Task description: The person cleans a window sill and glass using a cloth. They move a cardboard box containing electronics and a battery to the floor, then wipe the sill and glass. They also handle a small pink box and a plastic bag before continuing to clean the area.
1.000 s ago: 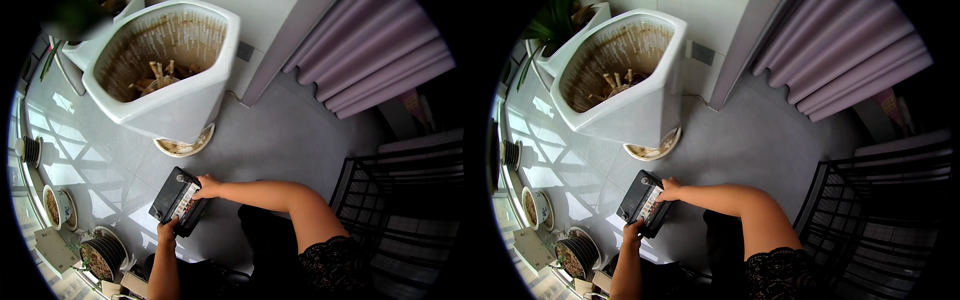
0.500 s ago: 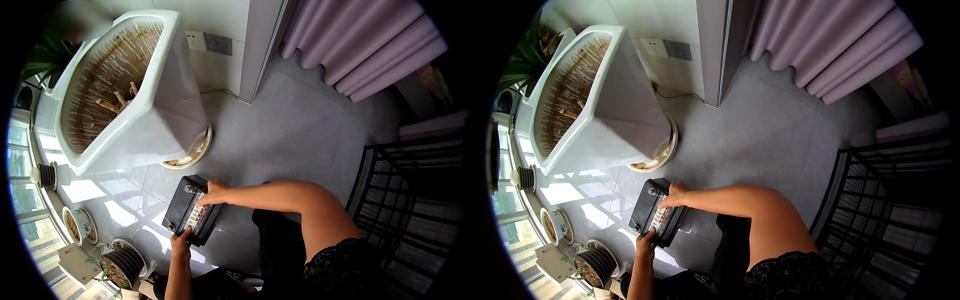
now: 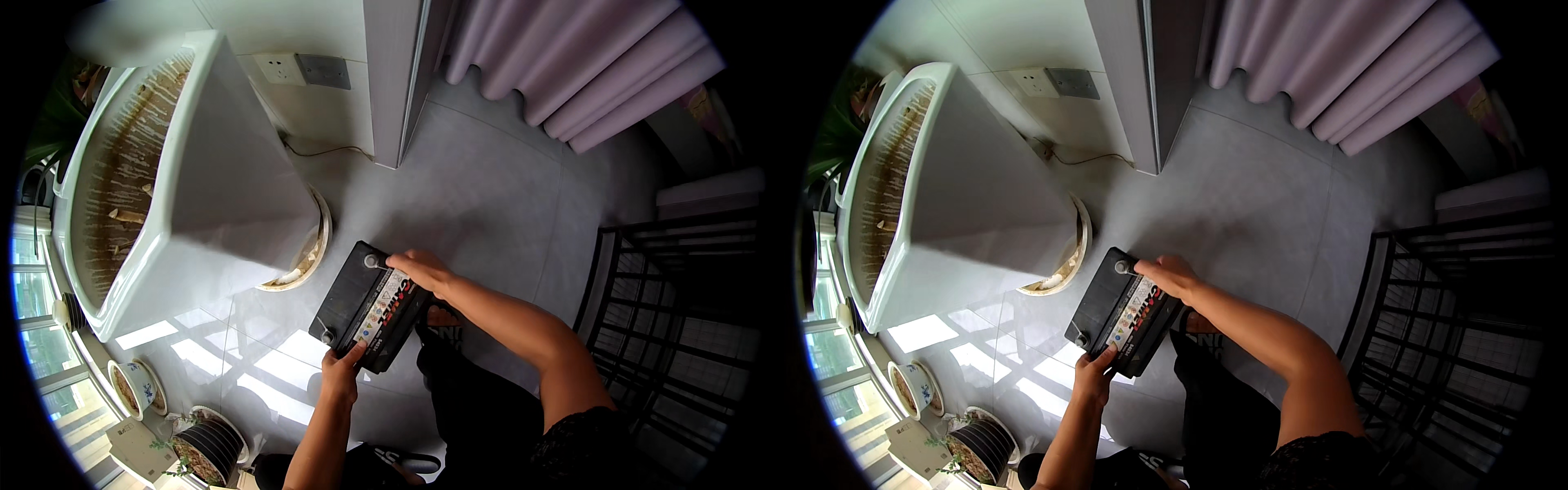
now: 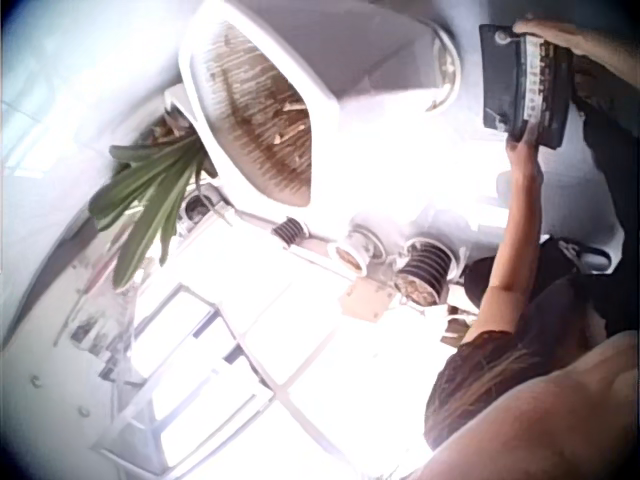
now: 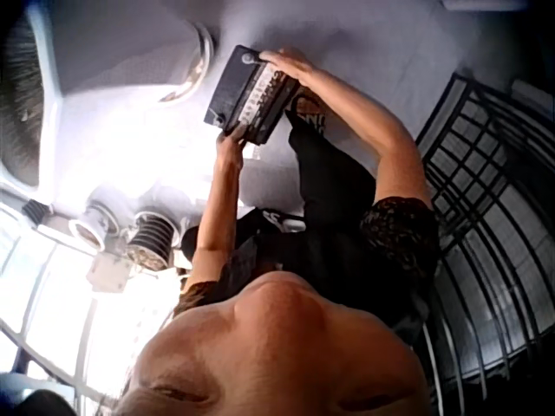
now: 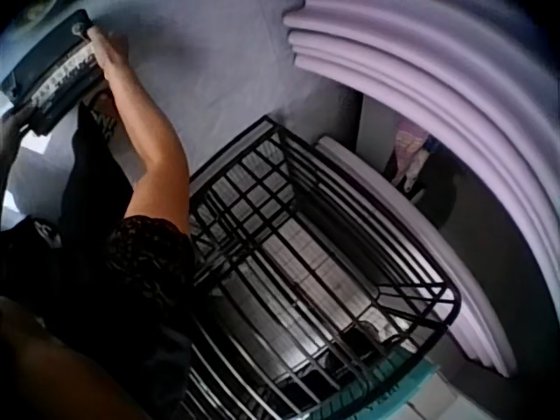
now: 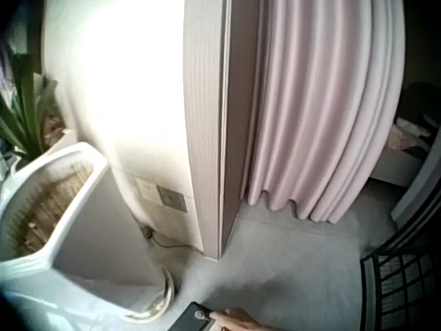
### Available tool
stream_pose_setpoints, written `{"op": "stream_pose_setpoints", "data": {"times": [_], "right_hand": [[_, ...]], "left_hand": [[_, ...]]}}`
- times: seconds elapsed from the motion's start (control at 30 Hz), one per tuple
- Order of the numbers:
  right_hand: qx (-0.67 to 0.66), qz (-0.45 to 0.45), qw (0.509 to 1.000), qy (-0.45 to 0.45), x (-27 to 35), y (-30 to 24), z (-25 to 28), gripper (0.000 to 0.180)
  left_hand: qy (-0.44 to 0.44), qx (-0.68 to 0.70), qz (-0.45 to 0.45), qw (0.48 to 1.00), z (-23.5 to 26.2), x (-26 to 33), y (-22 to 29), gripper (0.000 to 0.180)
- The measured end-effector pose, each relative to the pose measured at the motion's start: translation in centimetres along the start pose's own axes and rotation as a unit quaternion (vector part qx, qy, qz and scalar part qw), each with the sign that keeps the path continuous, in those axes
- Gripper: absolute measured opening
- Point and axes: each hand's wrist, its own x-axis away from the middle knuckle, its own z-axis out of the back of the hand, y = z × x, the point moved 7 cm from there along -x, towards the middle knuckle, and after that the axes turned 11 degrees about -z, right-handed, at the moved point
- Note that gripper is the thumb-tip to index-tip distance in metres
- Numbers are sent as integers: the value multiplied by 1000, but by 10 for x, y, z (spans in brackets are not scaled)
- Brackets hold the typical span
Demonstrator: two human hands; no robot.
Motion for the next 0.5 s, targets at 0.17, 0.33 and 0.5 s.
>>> {"op": "stream_pose_setpoints", "data": {"times": [0.17,0.33,0.5], "right_hand": [[-101,14,994,36,-20,-13,56,51],[-135,-9,987,87,-32,-25,109,51],[-157,-9,982,101,-39,-37,137,41]], "left_hand": [[-43,-5,-16,999,-52,-25,11,47],[-101,-23,-19,994,-97,-51,19,49],[-119,-44,3,992,-124,-61,25,39]]}}
